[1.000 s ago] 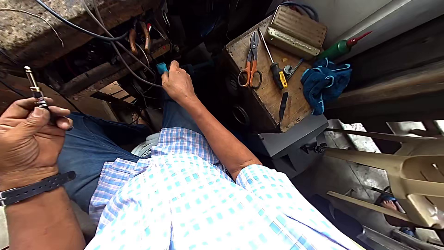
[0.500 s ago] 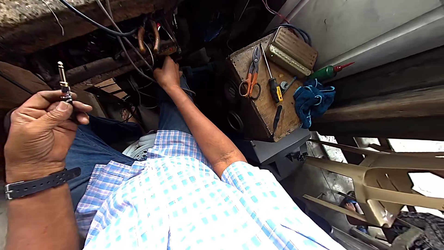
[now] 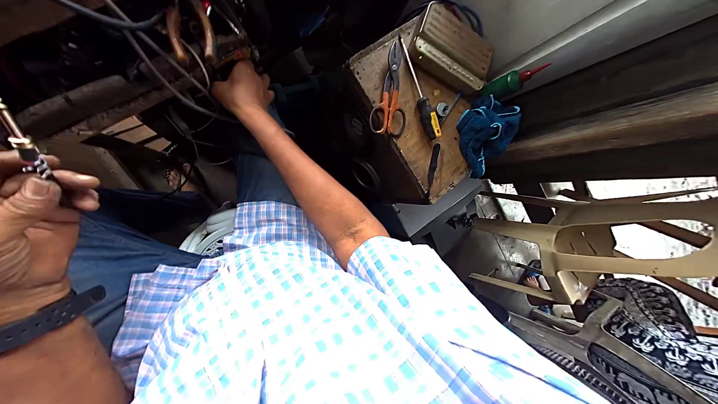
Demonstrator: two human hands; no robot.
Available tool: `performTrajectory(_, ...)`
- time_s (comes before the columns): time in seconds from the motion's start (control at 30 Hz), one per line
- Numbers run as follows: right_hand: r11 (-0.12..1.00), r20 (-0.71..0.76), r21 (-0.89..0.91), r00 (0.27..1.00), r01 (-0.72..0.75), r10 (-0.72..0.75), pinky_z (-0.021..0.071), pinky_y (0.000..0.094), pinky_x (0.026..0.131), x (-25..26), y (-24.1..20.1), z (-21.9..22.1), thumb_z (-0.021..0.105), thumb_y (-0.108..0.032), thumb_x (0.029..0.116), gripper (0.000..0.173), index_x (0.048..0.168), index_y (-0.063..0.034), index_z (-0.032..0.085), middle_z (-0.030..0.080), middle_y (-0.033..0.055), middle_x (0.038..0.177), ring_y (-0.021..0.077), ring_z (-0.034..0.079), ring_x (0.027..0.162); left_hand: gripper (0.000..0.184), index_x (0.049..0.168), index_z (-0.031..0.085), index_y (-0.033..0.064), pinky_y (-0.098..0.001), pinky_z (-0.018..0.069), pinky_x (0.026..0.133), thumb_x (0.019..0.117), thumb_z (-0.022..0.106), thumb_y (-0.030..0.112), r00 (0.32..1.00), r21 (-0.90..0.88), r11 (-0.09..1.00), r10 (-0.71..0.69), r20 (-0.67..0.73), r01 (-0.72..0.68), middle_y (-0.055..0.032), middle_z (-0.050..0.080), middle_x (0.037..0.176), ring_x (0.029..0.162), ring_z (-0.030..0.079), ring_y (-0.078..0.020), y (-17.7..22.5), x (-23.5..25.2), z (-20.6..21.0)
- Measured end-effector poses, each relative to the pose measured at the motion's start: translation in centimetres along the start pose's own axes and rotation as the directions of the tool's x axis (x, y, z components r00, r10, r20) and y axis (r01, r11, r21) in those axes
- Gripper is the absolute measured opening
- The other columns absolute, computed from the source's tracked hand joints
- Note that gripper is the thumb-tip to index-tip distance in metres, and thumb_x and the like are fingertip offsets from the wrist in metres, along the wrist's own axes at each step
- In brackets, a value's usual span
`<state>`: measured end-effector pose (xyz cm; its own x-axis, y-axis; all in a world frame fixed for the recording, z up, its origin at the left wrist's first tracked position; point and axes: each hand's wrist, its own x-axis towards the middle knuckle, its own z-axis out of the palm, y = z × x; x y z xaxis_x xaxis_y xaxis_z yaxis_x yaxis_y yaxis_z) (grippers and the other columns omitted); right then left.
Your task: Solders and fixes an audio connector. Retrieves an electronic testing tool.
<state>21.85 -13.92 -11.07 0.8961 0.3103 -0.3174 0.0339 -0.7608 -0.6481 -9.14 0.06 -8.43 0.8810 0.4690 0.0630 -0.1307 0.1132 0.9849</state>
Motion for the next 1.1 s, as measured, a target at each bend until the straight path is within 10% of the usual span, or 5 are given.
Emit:
performTrajectory(0.17, 0.988, -0.089, -0.139, 0.993, 0.062, -0.075, 0.049, 0.0561, 0.093, -0.9, 1.1, 0.0, 0.08, -0.035, 0.0772, 0.044, 0.115, -0.0132, 0.074, 0.073, 0.0076, 0.112, 0.0329, 0.06, 0.122, 0.019, 0.117, 0.062, 0.0111, -0.0226, 0.0567, 0.08, 0.1081, 0.046, 0.015, 0.998, 0.105, 0.994, -0.037, -0.043, 0.042, 0.0053, 0.071, 0.098, 0.082, 0.068, -0.0066, 0.6, 0.1, 0.4)
performTrajectory(0.27, 0.974, -0.072, -0.181, 0.986, 0.136, -0.151, 0.0533, 0.0519, 0.078, -2.1, 1.9, 0.0, 0.079, -0.031, 0.0779, 0.02, 0.088, -0.0144, 0.078, 0.073, 0.0065, 0.092, 0.0275, 0.069, 0.096, 0.023, 0.105, 0.065, 0.0105, -0.0222, 0.0544, 0.082, 0.1088, 0.042, 0.011, 0.996, 0.223, 0.973, -0.049, -0.07, 0.064, 0.0064, 0.07, 0.095, 0.082, 0.065, -0.0047, 1.5, -0.3, 0.9)
performTrajectory(0.57, 0.979, 0.001, -0.079, 0.982, 0.189, -0.19, 0.0572, 0.0468, 0.089, -4.2, 2.7, -1.1, 0.06, -0.033, 0.0999, 0.028, 0.111, -0.0106, 0.073, 0.074, 0.0061, 0.113, 0.0214, 0.071, 0.108, 0.019, 0.121, 0.06, 0.0129, -0.0286, 0.0594, 0.079, 0.1081, 0.046, 0.012, 0.992, 0.133, 0.99, -0.037, -0.123, 0.054, 0.0023, 0.072, 0.101, 0.085, 0.07, -0.012, 4.6, -0.1, 0.8)
performTrajectory(1.1, 0.966, 0.0, 0.113, 0.972, 0.232, -0.234, 0.0574, 0.0536, 0.081, -4.8, 4.6, -2.3, 0.069, -0.019, 0.0875, 0.021, 0.106, -0.008, 0.073, 0.074, 0.0121, 0.102, 0.0287, 0.071, 0.099, 0.017, 0.117, 0.063, 0.0123, -0.0261, 0.0608, 0.08, 0.1066, 0.05, 0.011, 0.978, 0.192, 0.976, -0.06, -0.198, 0.099, -0.0006, 0.075, 0.103, 0.087, 0.072, -0.0108, 6.1, -0.8, 4.1)
